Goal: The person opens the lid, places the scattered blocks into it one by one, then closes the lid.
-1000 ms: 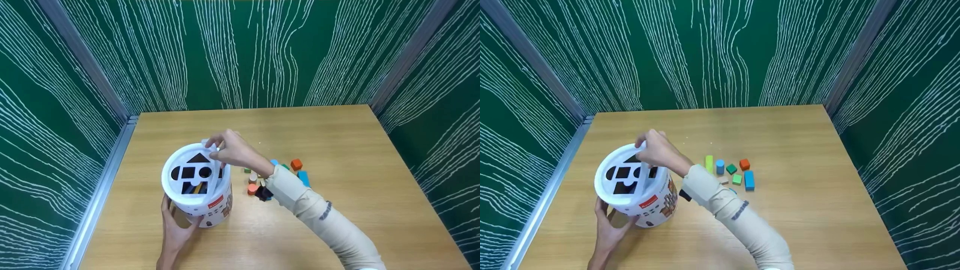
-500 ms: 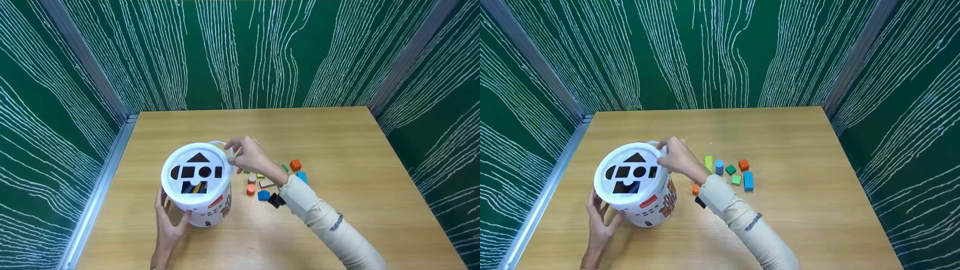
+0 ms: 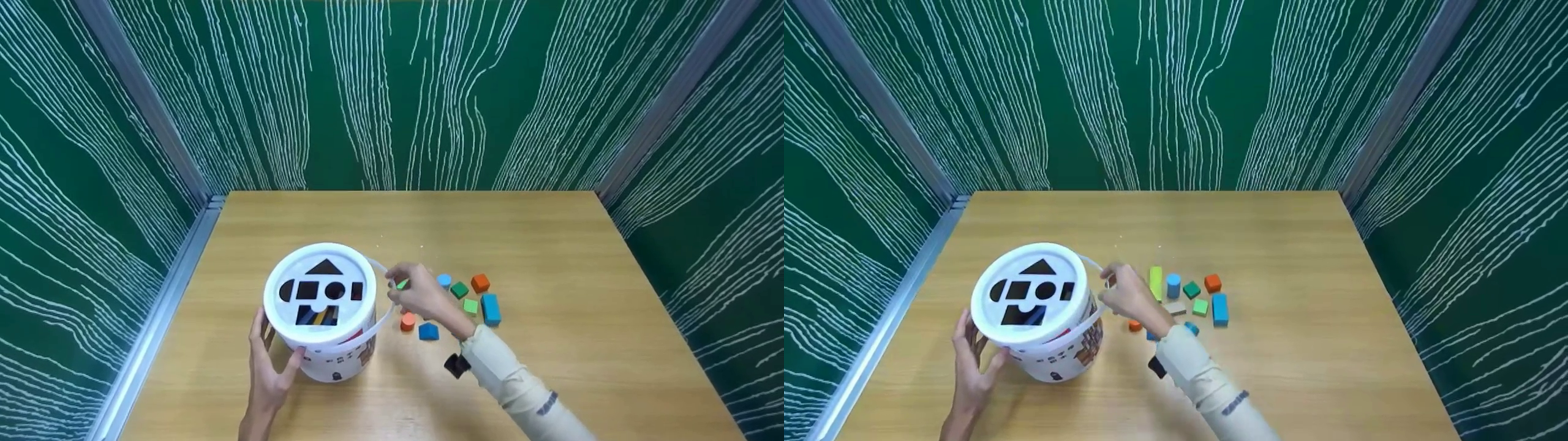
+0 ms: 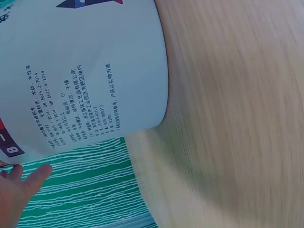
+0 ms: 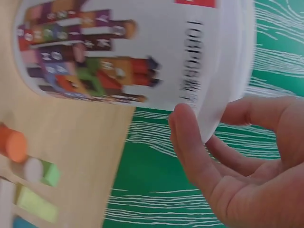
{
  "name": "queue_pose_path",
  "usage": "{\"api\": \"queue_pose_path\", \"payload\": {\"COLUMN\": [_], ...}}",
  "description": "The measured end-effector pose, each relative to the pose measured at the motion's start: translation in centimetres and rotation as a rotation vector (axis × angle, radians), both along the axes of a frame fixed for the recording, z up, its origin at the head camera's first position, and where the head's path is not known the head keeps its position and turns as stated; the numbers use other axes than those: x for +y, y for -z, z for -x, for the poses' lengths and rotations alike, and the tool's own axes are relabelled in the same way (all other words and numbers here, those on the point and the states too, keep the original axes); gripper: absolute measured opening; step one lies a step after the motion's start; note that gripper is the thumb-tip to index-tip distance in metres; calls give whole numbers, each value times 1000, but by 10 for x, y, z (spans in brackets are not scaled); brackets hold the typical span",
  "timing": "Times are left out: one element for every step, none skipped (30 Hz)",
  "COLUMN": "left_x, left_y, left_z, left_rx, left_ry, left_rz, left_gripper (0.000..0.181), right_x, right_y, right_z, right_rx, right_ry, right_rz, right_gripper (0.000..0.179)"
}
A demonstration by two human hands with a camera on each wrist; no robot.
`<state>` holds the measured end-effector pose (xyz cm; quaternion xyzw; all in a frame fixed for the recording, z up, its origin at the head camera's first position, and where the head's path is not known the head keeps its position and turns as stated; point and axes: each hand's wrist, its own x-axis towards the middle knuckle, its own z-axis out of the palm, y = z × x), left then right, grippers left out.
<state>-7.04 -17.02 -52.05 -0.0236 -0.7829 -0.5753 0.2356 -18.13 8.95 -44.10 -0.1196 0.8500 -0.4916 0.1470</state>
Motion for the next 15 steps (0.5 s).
{"api": "queue_pose_path", "payload": {"left_x": [-2, -4, -6, -9, -10, -10, -9, -8, -7, -5, -3, -1, 0, 2, 3], "left_y": [5, 10, 15, 21, 26, 25, 23, 22, 19, 15, 10, 5, -1, -6, -11], "left_z": [2, 3, 5, 7, 8, 8, 7, 7, 6, 5, 4, 3, 2, 2, 3], "left_rx": [-1, 1, 3, 4, 8, 11, 13, 21, 22, 21, 25, 28, 30, 34, 36], "left_ry": [-2, -5, -4, -5, -6, -8, -12, -12, -13, -14, -13, -10, -8, -2, 3], "left_rz": [4, 8, 11, 16, 22, 26, 31, 28, 27, 26, 20, 13, 10, 6, 3], "left_gripper": [88, 88, 89, 90, 90, 90, 90, 90, 89, 88, 87, 86, 85, 85, 84], "right_x": [-1, -1, -2, -2, -2, -2, -2, -2, -2, -2, -2, -2, -3, -4, -5], "right_y": [6, 12, 17, 22, 27, 32, 38, 44, 49, 55, 62, 67, 73, 78, 82], "right_z": [-1, -1, -2, -2, -3, -4, -4, -4, -5, -6, -7, -8, -9, -10, -11], "right_rx": [-7, -14, -14, -6, 1, 11, 24, 48, 76, 102, 131, 153, 169, 182, 186], "right_ry": [1, 2, 2, 3, 6, 10, 17, 21, 27, 32, 31, 29, 23, 15, 11], "right_rz": [3, 10, 20, 27, 35, 42, 53, 69, 83, 97, 111, 123, 133, 138, 138], "right_gripper": [31, 31, 31, 31, 30, 30, 29, 29, 29, 28, 28, 27, 26, 25, 24]}}
